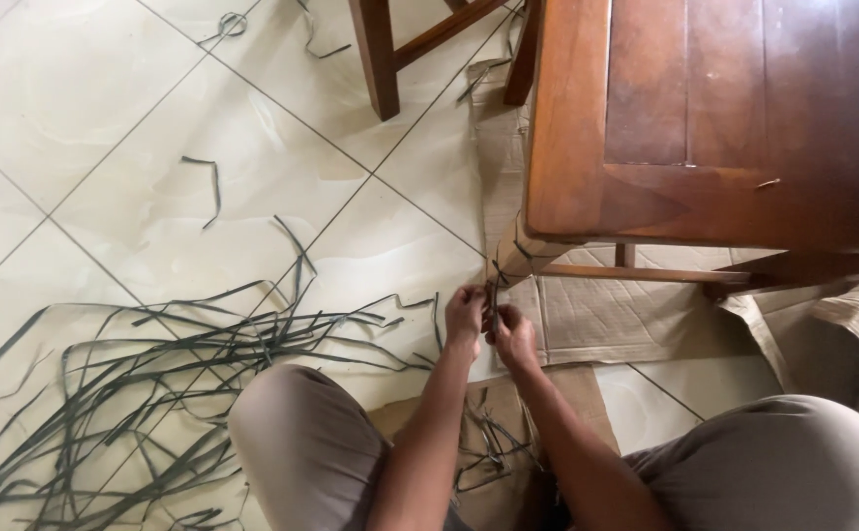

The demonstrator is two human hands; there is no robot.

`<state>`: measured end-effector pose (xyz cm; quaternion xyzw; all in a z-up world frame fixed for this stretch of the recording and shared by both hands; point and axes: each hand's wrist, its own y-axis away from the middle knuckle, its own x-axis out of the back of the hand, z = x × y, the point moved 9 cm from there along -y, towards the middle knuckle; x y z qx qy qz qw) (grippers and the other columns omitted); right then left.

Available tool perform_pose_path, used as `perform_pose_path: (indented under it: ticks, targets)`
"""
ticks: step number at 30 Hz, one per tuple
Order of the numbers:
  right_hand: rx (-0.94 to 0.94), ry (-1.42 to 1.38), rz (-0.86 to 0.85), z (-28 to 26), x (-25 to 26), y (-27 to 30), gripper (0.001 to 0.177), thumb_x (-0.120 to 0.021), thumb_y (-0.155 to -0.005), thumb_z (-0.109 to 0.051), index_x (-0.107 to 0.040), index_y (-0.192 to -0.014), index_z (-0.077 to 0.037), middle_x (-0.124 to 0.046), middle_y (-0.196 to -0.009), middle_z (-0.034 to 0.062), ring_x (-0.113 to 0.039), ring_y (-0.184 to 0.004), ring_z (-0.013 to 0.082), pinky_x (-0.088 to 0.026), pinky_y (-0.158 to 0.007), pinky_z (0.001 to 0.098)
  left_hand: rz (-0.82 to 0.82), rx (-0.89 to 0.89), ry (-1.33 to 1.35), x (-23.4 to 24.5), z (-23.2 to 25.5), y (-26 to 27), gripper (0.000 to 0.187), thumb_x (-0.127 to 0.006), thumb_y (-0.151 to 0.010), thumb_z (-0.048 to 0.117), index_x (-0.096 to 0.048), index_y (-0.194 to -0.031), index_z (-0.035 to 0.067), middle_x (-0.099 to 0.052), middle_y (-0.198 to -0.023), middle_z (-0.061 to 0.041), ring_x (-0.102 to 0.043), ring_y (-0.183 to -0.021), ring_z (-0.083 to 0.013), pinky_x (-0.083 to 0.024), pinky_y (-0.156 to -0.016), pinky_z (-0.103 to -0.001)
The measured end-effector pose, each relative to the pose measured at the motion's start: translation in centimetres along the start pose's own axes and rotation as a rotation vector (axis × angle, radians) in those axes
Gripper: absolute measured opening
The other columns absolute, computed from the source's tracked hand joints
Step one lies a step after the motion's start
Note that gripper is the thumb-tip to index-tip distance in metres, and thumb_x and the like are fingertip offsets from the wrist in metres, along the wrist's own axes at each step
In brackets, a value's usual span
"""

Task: Wrapping a wooden chair leg with cardboard and securing it with plastic straps for protection.

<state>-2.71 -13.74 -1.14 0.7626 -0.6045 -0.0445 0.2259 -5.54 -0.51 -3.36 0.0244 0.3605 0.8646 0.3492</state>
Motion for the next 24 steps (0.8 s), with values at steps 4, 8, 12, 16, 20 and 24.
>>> perform_pose_path:
  ticks: [4,8,12,16,20,24]
  targets:
    - [0.024,-0.155,-0.031,0.8,0.1,-0.4,0.026,-0.069,-0.096,-0.023,-0.071,-0.101,0.003,-0.067,-0.063,0.0214,-0.064,-0.05,0.0249,-0.054,-0.048,0.035,-0.111,-0.018,-0.104,0.2,-0.2,0.3,0.015,-0.07,-0.094,0.024,-0.071,-0.1,0.01,-0.064,-0.082,-0.009,-0.064,-0.074,-0.0179,-0.057,-0.066,-0.035]
    - [0.006,-0.085,-0.067,-0.1,0.5,0.0,0.029,-0.078,-0.092,-0.026,-0.074,-0.103,0.001,-0.069,-0.069,0.0188,-0.067,-0.058,0.0235,-0.057,-0.05,0.0334,-0.155,-0.043,-0.182,0.2,1.2,1.1,0.017,-0.074,-0.093,0.026,-0.075,-0.099,0.011,-0.067,-0.08,-0.009,-0.063,-0.077,-0.019,-0.057,-0.071,-0.039]
    - [-0.015,0.229,0.107,-3.0,2.0,0.7,0.03,-0.073,-0.09,-0.031,-0.077,-0.109,-0.008,-0.075,-0.092,0.0252,-0.072,-0.094,0.0446,-0.051,-0.079,0.0564,-0.146,-0.158,-0.343,0.4,2.6,1.2,0.016,-0.077,-0.09,0.029,-0.078,-0.099,0.016,-0.072,-0.084,-0.005,-0.065,-0.084,-0.0158,-0.054,-0.077,-0.037]
    - [-0.043,0.322,0.194,-2.9,3.2,-1.2,0.029,-0.073,-0.088,-0.045,-0.078,-0.11,-0.027,-0.078,-0.096,0.0088,-0.073,-0.1,0.0327,-0.057,-0.089,0.0468,-0.116,-0.2,-0.416,0.5,3.9,2.2,0.019,-0.076,-0.086,0.029,-0.08,-0.099,0.017,-0.076,-0.09,-0.008,-0.071,-0.093,-0.0236,-0.055,-0.084,-0.041]
    - [-0.157,0.342,0.193,-2.2,2.5,-2.0,0.036,-0.071,-0.089,-0.046,-0.077,-0.119,-0.026,-0.079,-0.103,0.0118,-0.071,-0.107,0.0379,-0.055,-0.093,0.0503,-0.101,-0.196,-0.584,0.9,3.3,1.5,0.017,-0.073,-0.083,0.032,-0.082,-0.095,0.023,-0.078,-0.091,-0.006,-0.073,-0.099,-0.0306,-0.057,-0.089,-0.045]
    - [-0.139,0.169,0.198,-2.5,1.0,-1.9,0.033,-0.065,-0.09,-0.029,-0.079,-0.117,-0.013,-0.078,-0.091,0.0117,-0.072,-0.089,0.0261,-0.054,-0.082,0.0437,-0.097,-0.209,-0.684,0.9,3.4,1.7,0.017,-0.071,-0.085,0.03,-0.083,-0.096,0.026,-0.079,-0.089,-0.005,-0.073,-0.096,-0.0331,-0.059,-0.087,-0.046]
